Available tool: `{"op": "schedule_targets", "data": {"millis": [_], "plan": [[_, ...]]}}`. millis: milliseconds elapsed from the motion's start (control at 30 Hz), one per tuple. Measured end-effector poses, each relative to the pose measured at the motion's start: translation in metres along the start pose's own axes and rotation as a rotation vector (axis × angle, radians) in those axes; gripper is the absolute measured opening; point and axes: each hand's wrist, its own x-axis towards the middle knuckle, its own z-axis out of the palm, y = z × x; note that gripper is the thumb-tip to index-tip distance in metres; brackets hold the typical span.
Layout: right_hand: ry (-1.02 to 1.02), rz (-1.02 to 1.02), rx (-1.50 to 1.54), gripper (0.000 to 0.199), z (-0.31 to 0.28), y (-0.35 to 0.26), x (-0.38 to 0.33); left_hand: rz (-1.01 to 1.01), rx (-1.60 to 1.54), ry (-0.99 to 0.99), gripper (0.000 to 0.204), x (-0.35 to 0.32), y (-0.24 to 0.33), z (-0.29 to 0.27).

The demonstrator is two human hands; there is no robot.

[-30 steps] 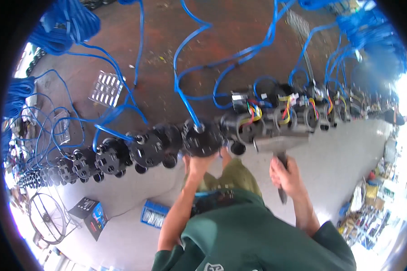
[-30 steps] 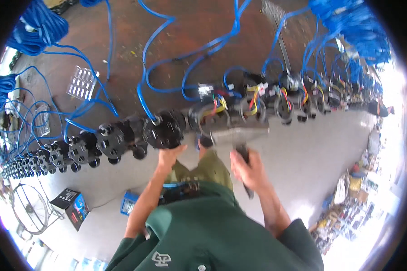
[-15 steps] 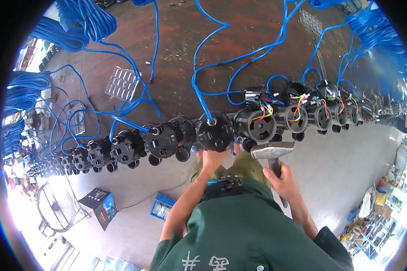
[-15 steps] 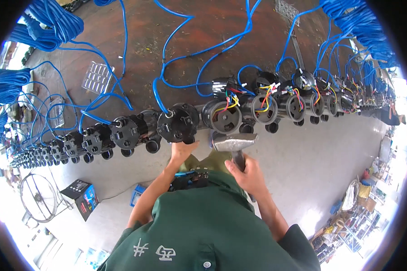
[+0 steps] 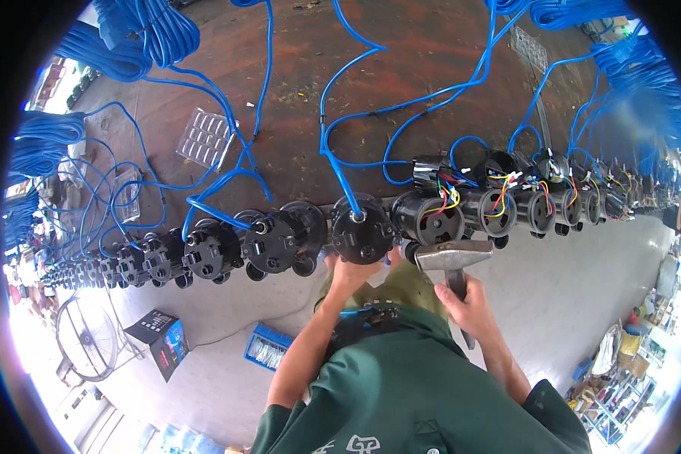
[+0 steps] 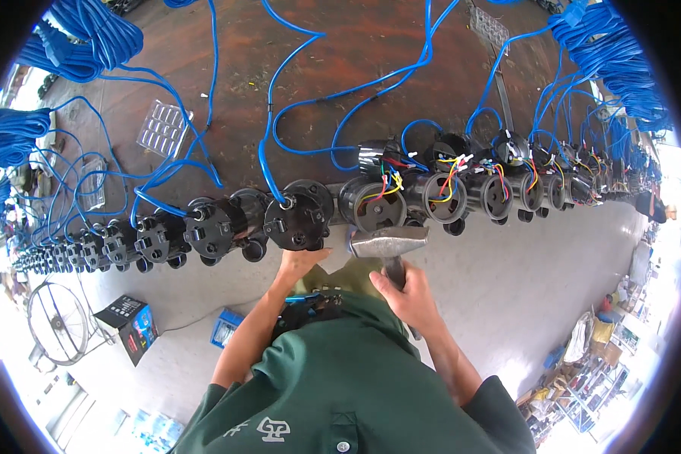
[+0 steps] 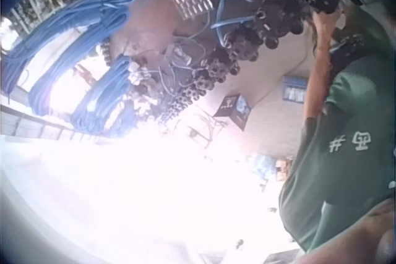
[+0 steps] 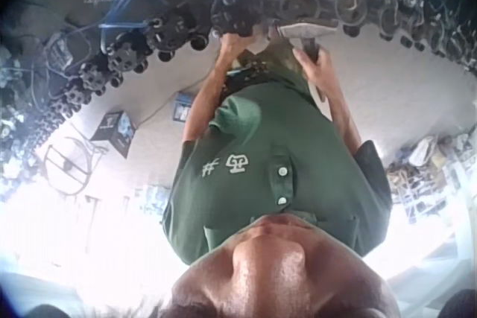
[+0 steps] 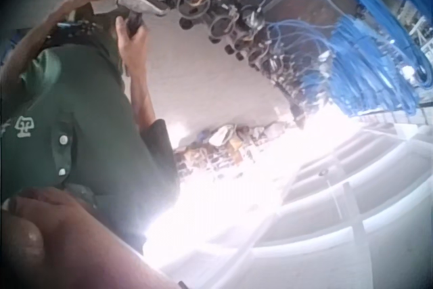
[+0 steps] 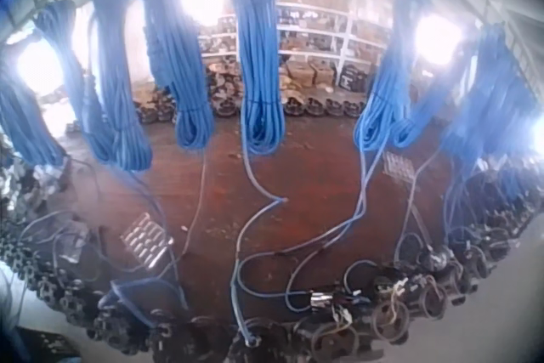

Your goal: The person assembles a series of pumps on a long workbench by hand and using a tool.

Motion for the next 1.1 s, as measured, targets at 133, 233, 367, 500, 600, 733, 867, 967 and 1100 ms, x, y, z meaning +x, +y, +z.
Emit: {"op": "schedule_targets", "data": {"millis": [133,233,367,500,600,733,867,967,1100], "plan": [[-0.082,0.042,0.201,0.029,-0.015,0.002,0.005,-0.059,-0.090,0.000,0.069,-0.009,-0.007,-0.003],[-0.167,0.017,0.465,0.032,-0.022,-0.011,0.012,-0.022,-0.061,0.066,0.067,-0.006,0.004,0.004],[-0.174,0.081,0.179,0.030,0.031,0.013,0.031,-0.030,0.308,0.001,0.065,0.002,0.023,0.001],[-0.127,0.117,0.233,0.036,-0.002,0.021,0.018,-0.109,0.202,-0.045,0.072,0.001,0.004,-0.008],[-0.089,0.035,0.271,0.040,-0.023,0.000,0.006,-0.164,0.104,-0.057,0.075,-0.003,0.004,-0.012],[-0.054,-0.060,0.270,0.039,-0.035,-0.013,-0.006,-0.449,0.107,-0.174,0.072,-0.012,-0.040,-0.020],[-0.003,-0.104,0.213,0.039,-0.033,-0.016,-0.012,-0.365,0.063,-0.082,0.056,-0.038,-0.097,-0.024],[0.026,-0.084,0.205,0.037,-0.029,-0.010,-0.014,-0.422,-0.032,-0.088,0.056,-0.042,-0.051,-0.036],[-0.039,-0.036,0.254,0.038,-0.011,-0.014,-0.003,-0.437,0.012,-0.121,0.057,-0.027,-0.040,-0.024]]}}
